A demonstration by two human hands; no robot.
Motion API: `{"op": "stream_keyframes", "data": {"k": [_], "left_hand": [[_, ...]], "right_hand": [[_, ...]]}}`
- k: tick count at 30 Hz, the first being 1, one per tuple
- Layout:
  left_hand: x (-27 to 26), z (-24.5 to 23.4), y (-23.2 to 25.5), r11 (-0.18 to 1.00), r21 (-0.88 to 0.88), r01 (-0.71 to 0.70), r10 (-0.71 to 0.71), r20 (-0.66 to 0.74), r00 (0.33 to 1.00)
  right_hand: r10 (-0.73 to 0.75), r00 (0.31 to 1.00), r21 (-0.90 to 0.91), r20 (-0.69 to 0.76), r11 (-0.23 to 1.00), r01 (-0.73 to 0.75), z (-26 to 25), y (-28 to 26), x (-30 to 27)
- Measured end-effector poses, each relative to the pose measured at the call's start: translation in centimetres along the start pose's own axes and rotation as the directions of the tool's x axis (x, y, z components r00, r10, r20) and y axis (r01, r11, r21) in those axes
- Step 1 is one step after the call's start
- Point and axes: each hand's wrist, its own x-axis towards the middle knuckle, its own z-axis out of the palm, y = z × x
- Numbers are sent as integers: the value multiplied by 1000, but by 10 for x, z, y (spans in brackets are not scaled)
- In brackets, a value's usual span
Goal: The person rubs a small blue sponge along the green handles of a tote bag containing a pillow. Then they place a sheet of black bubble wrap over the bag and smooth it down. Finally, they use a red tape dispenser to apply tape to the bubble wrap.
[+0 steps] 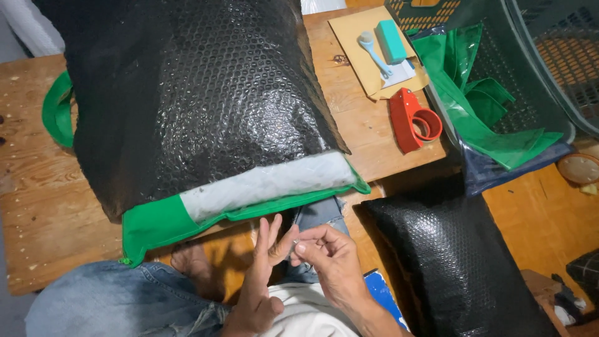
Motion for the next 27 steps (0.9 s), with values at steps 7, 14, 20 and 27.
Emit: {"op": "stream_keyframes", "data": {"k": [7,14,20,27], "left_hand": [[-1,-1,0,960,230,-161,169,-19,985],[2,-6,-1,785,532,-317,345,48,937],[5,-8,6,655,686,-319,380,66,923],[-4,-17,-9,887,433,-159,278,-228,933]], "right_hand": [[-67,998,-105,20,992,69,3,-10,-10],[-181,983,-254,-8,952,173,10,-18,-23],[-293,955,-286,55,911,296,11,-12,-28],[-381,915,-277,135,872,404,14,-34,-29]]}}
